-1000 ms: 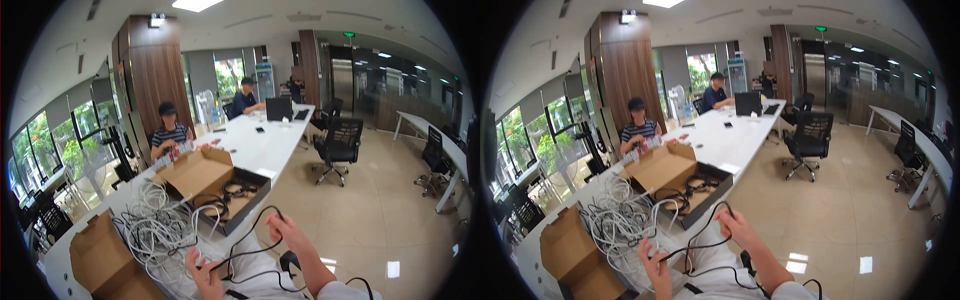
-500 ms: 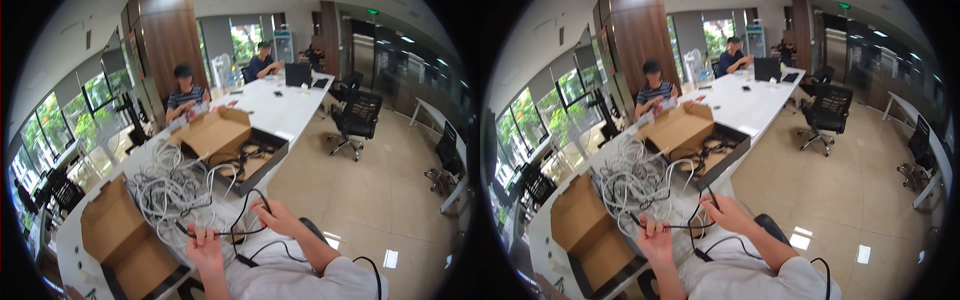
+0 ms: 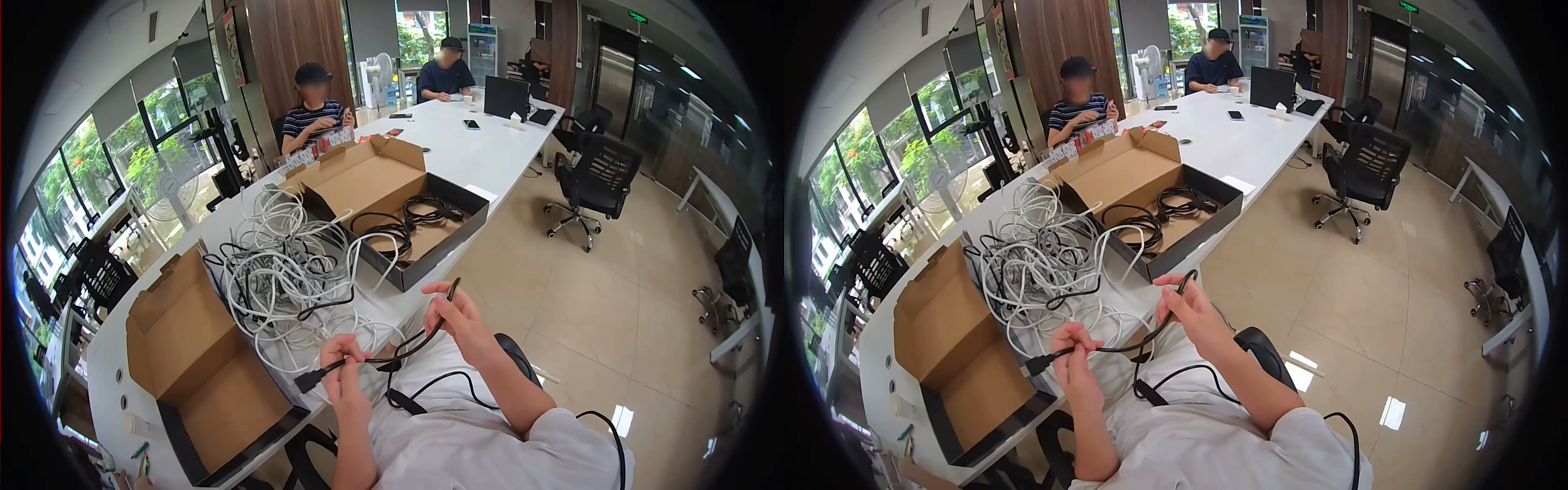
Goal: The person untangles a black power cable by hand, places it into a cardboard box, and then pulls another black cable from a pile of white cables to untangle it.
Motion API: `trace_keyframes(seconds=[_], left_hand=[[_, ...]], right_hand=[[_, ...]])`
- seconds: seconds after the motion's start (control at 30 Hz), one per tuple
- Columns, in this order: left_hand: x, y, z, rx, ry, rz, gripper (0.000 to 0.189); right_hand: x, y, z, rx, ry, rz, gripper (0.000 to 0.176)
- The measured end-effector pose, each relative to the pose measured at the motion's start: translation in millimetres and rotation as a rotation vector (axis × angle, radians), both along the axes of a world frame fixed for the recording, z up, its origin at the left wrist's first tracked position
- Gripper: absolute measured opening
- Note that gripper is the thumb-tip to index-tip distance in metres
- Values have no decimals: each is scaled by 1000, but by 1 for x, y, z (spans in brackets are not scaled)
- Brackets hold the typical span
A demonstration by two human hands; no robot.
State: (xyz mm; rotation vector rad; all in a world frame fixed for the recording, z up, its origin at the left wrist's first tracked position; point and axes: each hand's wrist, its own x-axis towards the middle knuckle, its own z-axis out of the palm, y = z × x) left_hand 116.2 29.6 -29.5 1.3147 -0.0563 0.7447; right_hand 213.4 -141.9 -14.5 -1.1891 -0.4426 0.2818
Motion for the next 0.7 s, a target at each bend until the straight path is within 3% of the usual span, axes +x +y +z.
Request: trace_keyframes(seconds=[0.13, 0.3, 0.33, 0.4, 0.43, 0.53, 0.57, 0.67, 0.7], left_hand=[[-5, -3, 5, 253, 65, 3, 26], [-17, 22, 5, 221, 5, 110, 32], [-18, 28, 3, 187, -37, 141, 33], [-24, 32, 9, 72, -136, 124, 35], [-27, 33, 11, 12, -178, 116, 36], [-24, 30, 2, 15, -300, -34, 37], [-24, 26, 1, 6, -297, -65, 36], [-19, 30, -4, 51, -339, -82, 36], [-21, 32, -6, 35, -341, -72, 36]], right_hand=[[-6, -4, 1, 50, -38, 90, 37], [0, -14, 6, 212, 131, 194, 39], [3, -17, 2, 100, 50, 144, 37], [9, -23, -10, -130, -95, 32, 35], [5, -19, -5, -119, -184, -124, 27], [-5, -13, -7, -398, -576, -654, 12], [-1, -13, -16, -370, -809, -803, 12], [4, -13, -22, -245, -1053, -1018, 20], [5, -15, -22, -310, -1099, -1100, 33]])
